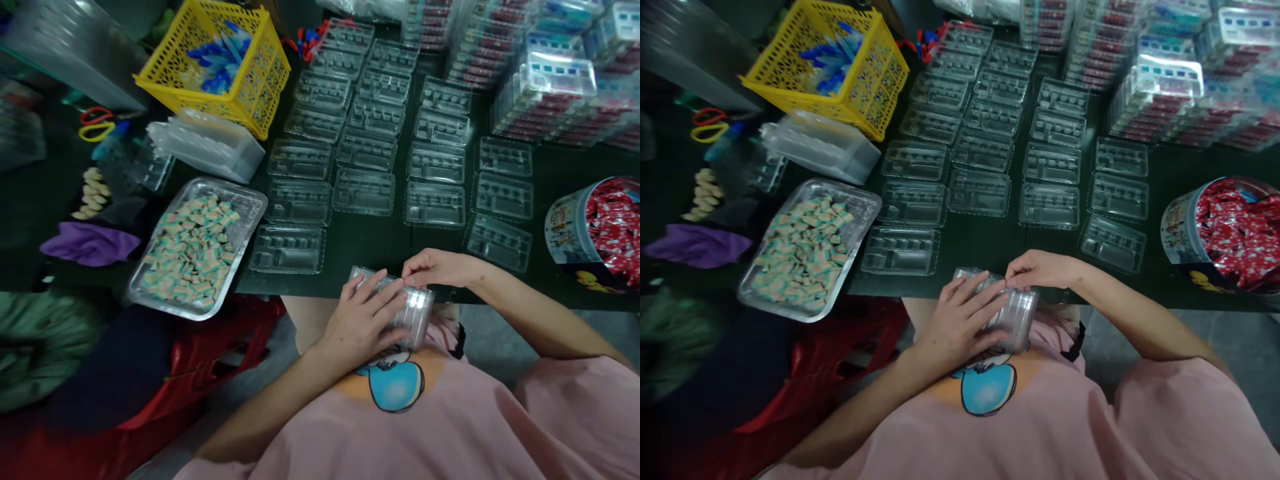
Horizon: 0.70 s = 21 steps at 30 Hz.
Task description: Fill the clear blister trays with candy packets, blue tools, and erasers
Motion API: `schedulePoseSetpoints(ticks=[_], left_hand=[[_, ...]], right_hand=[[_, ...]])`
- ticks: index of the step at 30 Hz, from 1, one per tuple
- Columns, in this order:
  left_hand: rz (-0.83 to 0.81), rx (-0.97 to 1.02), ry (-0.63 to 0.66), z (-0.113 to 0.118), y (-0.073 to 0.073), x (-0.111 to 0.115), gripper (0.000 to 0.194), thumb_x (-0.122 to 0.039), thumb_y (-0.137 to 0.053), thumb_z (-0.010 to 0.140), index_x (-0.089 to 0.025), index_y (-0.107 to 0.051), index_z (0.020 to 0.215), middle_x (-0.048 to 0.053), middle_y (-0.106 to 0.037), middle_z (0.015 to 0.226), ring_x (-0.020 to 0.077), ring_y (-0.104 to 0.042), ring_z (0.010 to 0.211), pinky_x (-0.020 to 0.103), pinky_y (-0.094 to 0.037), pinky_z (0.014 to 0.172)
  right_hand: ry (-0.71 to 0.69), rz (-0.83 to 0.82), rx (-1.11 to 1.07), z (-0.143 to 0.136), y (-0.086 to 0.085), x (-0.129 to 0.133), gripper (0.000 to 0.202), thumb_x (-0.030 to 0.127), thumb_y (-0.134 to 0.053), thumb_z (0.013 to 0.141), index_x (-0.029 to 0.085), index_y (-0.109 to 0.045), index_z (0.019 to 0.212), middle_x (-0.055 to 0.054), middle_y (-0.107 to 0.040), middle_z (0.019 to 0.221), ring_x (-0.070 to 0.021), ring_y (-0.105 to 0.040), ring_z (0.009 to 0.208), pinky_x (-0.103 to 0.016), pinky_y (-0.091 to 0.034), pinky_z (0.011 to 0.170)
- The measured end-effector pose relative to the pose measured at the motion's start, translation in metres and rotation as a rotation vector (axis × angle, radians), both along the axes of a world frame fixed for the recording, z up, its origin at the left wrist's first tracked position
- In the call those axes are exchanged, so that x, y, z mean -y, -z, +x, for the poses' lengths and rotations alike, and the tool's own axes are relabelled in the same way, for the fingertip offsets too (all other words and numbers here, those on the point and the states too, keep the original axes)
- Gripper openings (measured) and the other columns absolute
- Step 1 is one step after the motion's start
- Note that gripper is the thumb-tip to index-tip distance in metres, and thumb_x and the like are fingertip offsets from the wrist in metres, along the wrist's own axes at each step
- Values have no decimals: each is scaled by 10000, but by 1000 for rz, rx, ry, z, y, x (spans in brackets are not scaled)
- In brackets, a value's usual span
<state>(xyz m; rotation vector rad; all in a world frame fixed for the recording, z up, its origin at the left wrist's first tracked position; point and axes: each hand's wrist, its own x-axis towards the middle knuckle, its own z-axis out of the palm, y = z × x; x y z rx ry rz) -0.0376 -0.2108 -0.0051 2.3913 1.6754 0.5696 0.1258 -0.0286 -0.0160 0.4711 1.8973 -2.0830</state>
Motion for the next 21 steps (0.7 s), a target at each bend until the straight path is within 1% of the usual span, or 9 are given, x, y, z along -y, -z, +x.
schedulePoseSetpoints(ticks=[2,4,6,8,11,13,16,19,21], left_hand=[[0,1,-3,1,0,2,492,-526,-550,874,-216,-586,1255,85,-594,1331,304,-431,1320,484,-250,1085],[-16,4,-7,3,-2,6,495,-534,-541,877,-211,-587,1250,89,-594,1330,298,-433,1319,484,-232,1098],[-48,8,4,4,-4,10,574,-596,-539,849,-201,-575,1263,102,-583,1341,304,-429,1319,496,-215,1107],[-86,-2,23,6,-5,14,703,-677,-556,785,-192,-551,1295,121,-556,1368,323,-406,1330,514,-196,1117],[-129,-65,44,8,-5,19,810,-704,-604,722,-193,-507,1344,138,-503,1415,346,-350,1362,540,-157,1132],[-131,-129,42,10,-3,21,748,-624,-623,767,-202,-479,1367,134,-476,1439,340,-323,1379,548,-144,1133],[-112,-210,24,11,-3,24,561,-417,-582,868,-222,-461,1380,106,-465,1454,307,-319,1383,536,-162,1121],[-105,-231,-4,10,-5,28,513,-322,-556,875,-235,-470,1373,90,-476,1450,293,-352,1361,524,-186,1105],[-112,-222,-26,8,-6,30,546,-334,-581,851,-226,-472,1374,97,-473,1452,303,-364,1350,525,-193,1099]], right_hand=[[28,43,2,1,0,2,275,409,-577,840,139,-623,810,23,-532,663,-89,-441,615,-220,-333,578],[121,135,4,3,2,-2,244,383,-544,845,151,-591,788,22,-517,674,-93,-428,621,-225,-328,583],[275,283,7,4,5,-12,212,359,-511,849,165,-560,777,19,-516,689,-102,-431,635,-233,-335,602],[369,439,9,-1,11,-26,184,328,-481,857,176,-555,784,15,-531,694,-112,-445,645,-242,-345,624],[320,620,37,-26,22,-42,174,244,-443,871,177,-591,810,-3,-584,720,-130,-499,671,-256,-374,666],[276,754,66,-49,30,-45,205,175,-419,881,171,-618,830,-28,-626,784,-145,-543,726,-266,-399,714],[257,1001,76,-79,39,-42,253,121,-389,915,145,-641,893,-89,-648,901,-186,-573,846,-298,-434,791],[273,1203,-62,-83,42,-33,239,148,-422,934,113,-632,1042,-146,-629,1016,-234,-561,967,-358,-456,860],[237,1232,-200,-73,41,-24,258,197,-471,933,120,-610,1136,-153,-614,1095,-245,-547,1035,-384,-458,899]])
